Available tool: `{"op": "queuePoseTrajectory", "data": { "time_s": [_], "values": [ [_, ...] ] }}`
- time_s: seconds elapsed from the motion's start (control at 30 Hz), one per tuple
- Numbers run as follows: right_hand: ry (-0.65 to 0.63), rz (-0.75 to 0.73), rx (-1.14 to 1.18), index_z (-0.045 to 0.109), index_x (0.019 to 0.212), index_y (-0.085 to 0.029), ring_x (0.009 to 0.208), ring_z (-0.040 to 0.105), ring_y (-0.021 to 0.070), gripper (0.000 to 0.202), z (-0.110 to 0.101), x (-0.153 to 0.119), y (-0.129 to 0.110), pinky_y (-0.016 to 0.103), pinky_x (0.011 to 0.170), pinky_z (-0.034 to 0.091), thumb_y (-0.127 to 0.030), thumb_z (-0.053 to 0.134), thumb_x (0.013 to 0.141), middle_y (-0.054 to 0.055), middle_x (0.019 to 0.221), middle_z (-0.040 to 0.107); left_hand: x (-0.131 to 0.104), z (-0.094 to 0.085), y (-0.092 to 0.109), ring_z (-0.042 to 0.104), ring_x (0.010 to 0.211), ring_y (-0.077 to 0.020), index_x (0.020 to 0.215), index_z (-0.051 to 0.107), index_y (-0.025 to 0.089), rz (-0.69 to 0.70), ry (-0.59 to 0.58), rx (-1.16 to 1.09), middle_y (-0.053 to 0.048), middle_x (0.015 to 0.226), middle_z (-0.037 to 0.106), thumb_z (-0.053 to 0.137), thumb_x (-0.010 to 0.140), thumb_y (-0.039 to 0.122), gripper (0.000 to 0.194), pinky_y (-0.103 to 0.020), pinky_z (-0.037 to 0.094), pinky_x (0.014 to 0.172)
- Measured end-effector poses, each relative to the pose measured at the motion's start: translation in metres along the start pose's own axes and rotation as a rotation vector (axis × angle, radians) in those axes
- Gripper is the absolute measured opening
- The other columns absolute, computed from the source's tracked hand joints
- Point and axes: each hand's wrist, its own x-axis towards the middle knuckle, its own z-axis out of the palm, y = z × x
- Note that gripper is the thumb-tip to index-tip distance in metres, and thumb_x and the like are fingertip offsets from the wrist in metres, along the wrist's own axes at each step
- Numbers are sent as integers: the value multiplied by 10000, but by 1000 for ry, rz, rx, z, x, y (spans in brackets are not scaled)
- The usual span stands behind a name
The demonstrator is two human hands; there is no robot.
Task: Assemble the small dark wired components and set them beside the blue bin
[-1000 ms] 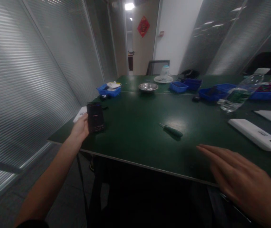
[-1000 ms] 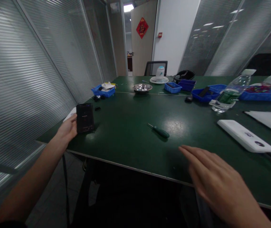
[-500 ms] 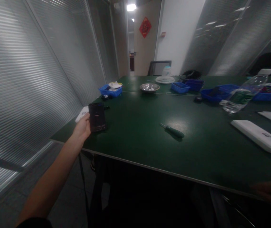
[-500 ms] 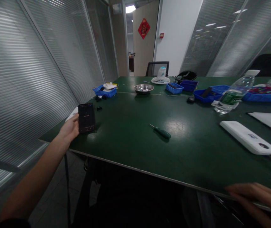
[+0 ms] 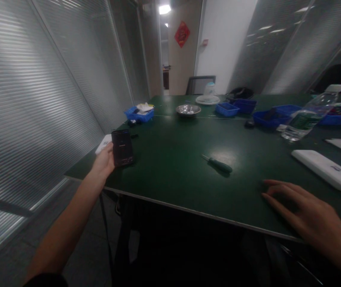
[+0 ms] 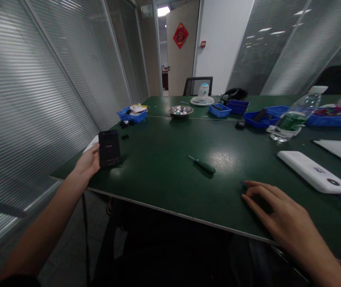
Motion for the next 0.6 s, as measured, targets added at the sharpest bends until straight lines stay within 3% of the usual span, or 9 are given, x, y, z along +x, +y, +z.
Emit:
{"op": "queuePoseTrajectory", "data": {
  "time_s": [0.1,0.23,0.33,0.47,0.6],
  "values": [
    [-37,-39,4,737,1012,-290,1097,731,320,448,9,1,7,489,942,596,-682,526,965,86,1268,745,1,-1,1,762,754,-231,1333,651,153,-12,-3,-4,-96,940,779,544,1040,220,319,-401,664,743],
    [-50,-65,-12,709,991,-280,1099,724,328,413,6,3,7,501,918,610,-656,540,963,98,1247,745,1,0,-1,754,762,-223,1255,673,141,6,12,19,-88,931,770,536,1049,226,261,-377,656,740],
    [-86,-43,-15,704,1000,-268,1124,722,320,329,1,5,-1,484,942,608,-562,556,995,121,1266,737,-10,5,-4,739,805,-192,1194,701,164,184,-58,11,-64,984,767,543,1051,211,218,-329,644,782],
    [-97,-24,-8,699,996,-273,1145,722,321,250,0,5,-3,486,966,605,-494,581,1007,140,1297,725,-34,14,-9,717,1028,-188,1191,746,198,489,-159,73,-48,1136,761,616,1037,236,205,-250,600,886],
    [-117,-26,-11,721,1044,-294,1153,722,320,225,4,3,9,481,974,607,-485,608,1005,134,1310,721,-62,22,-11,655,1231,-212,1285,739,207,614,-155,176,-45,1286,728,615,1051,278,274,-238,542,1009]
  ]
}}
